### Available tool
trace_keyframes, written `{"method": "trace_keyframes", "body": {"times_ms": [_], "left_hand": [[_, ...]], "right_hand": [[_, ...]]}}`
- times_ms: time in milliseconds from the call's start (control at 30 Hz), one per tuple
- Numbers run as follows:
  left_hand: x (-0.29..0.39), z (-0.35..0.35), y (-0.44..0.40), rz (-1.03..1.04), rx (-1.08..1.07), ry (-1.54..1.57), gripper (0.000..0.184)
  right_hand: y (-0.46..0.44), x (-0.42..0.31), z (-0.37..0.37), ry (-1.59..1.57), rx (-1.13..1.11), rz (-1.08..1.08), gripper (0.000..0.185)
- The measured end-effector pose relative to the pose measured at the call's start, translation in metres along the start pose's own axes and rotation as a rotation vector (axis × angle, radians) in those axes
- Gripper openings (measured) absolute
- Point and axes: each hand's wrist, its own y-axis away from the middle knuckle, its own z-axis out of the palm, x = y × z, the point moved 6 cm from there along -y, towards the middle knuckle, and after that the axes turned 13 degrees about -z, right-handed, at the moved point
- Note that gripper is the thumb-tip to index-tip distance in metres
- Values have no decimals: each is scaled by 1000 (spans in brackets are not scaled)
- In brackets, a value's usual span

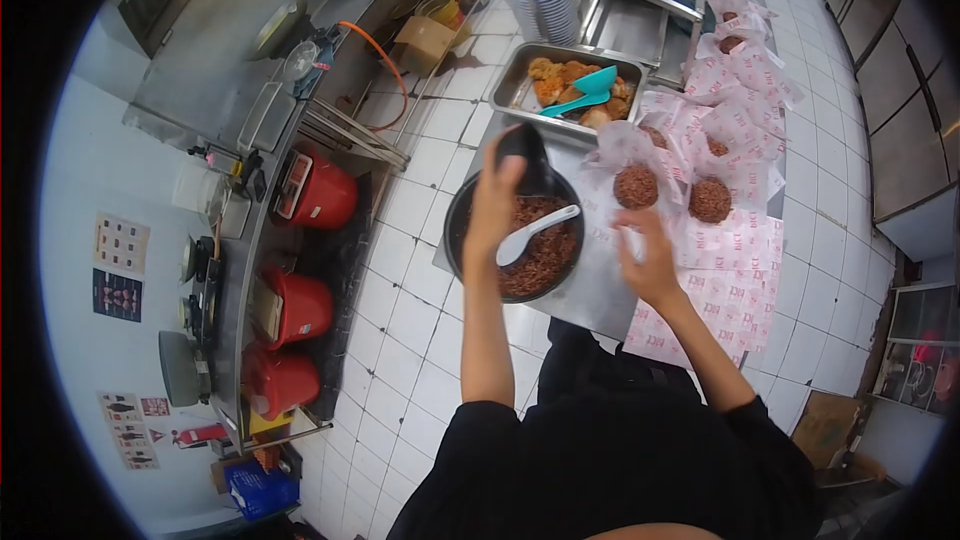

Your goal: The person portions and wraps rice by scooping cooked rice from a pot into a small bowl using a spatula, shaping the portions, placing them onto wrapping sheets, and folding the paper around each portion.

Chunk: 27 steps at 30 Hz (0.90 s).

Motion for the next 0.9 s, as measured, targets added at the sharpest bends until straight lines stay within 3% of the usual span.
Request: {"method": "trace_keyframes", "body": {"times_ms": [33, 100, 167, 267, 300, 367, 433, 467, 500, 567, 667, 767, 900], "left_hand": [[-31, -32, -6, -118, -32, 244, 62], [-25, -69, 13, -306, 31, 386, 74], [-64, -120, 4, -206, 102, 204, 80], [-87, -139, 10, -173, -51, 308, 81], [-119, -151, 8, -185, 131, 173, 81], [-114, -146, 10, -124, 92, 135, 79], [-104, -137, 9, -67, 51, 220, 75], [-142, -134, 2, -159, 22, 353, 76], [-166, -130, 0, -252, -7, 479, 77], [-156, -127, -3, -246, -18, 421, 76], [-156, -124, -13, -165, 24, 299, 77], [-110, -119, -8, -48, 138, 86, 81], [-80, -110, -1, -12, 154, -113, 84]], "right_hand": [[-24, -13, 30, -52, -141, -88, 25], [-43, -15, 96, 140, -445, -205, 27], [-44, -6, 146, 330, -710, -244, 30], [-42, 20, 176, 480, -1002, -99, 29], [-47, 17, 171, 409, -980, -42, 29], [-63, -1, 150, 271, -938, 84, 28], [-94, -27, 131, 598, -992, 136, 22], [-105, -32, 129, 760, -1012, 158, 19], [-112, -29, 136, 852, -975, 76, 16], [-111, -12, 160, 1028, -883, -95, 12], [-81, 14, 209, 1176, -955, -327, 11], [-66, 4, 215, 1020, -846, -456, 13], [-32, -35, 196, 840, -946, -268, 16]]}}
